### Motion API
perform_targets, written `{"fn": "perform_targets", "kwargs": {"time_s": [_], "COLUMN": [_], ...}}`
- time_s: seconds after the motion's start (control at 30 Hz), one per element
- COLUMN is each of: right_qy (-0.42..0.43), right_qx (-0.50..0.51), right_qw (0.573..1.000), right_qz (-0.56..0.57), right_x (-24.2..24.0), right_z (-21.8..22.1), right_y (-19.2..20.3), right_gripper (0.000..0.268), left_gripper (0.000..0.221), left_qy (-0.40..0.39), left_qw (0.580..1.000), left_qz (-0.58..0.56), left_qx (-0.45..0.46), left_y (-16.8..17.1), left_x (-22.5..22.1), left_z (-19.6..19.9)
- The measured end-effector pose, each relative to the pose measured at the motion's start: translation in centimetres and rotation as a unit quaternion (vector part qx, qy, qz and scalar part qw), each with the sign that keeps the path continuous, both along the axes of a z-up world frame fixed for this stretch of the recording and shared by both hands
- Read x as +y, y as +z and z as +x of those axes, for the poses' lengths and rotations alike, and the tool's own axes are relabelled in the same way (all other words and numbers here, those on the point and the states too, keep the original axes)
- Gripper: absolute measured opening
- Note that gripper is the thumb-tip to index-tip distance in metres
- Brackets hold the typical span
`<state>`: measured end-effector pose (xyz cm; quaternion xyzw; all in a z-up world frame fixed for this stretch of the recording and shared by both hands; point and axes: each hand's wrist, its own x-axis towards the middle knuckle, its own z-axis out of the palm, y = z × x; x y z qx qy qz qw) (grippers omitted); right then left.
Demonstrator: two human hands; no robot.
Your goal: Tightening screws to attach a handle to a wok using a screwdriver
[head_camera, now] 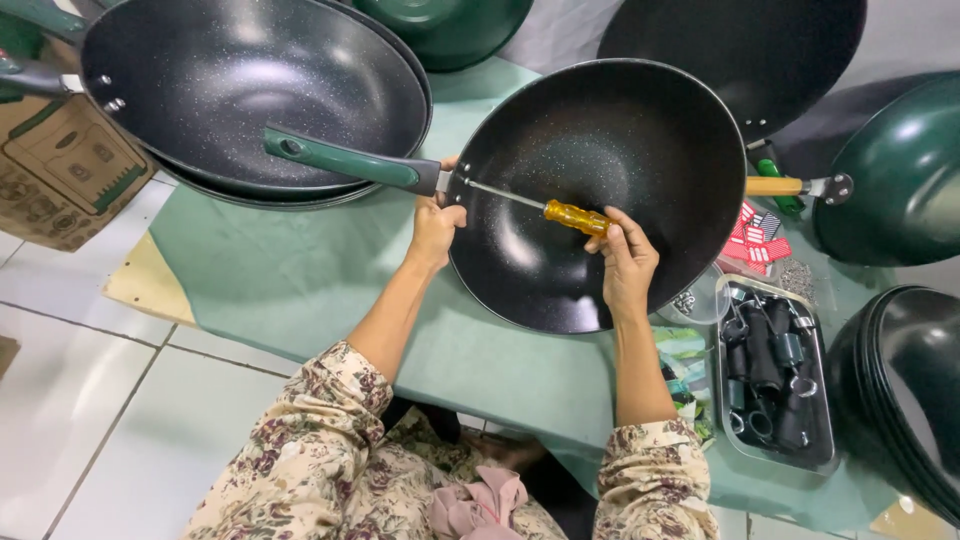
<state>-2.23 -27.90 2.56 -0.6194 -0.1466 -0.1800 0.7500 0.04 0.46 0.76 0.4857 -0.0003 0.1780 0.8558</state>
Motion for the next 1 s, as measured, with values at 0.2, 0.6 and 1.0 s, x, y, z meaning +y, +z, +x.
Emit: {"fn": "perform_targets", "kwargs": {"time_s": [0.2,0.6,1.0], "right_qy": [-0.014,0.012,0.037], "right_qx": [0.034,0.152,0.188], "right_qw": [0.999,0.97,0.94], "right_qz": [0.039,0.19,0.282], "right_x": [1.1,2.3,1.9], "right_z": [0.2,-2.8,-3.3], "right_y": [-2.9,-5.2,-5.0], "right_gripper": [0.03,0.027,0.025], "left_gripper": [0.082,0.087,0.091], "left_qy": [0.012,-0.002,-0.043], "left_qw": [1.0,0.999,0.996], "left_qz": [-0.005,-0.008,-0.039], "left_qx": [-0.026,-0.047,-0.071], "left_y": [1.8,-0.6,0.4], "left_x": [-0.8,-0.6,-0.5], "left_z": [-1.8,-0.4,-0.9]}}
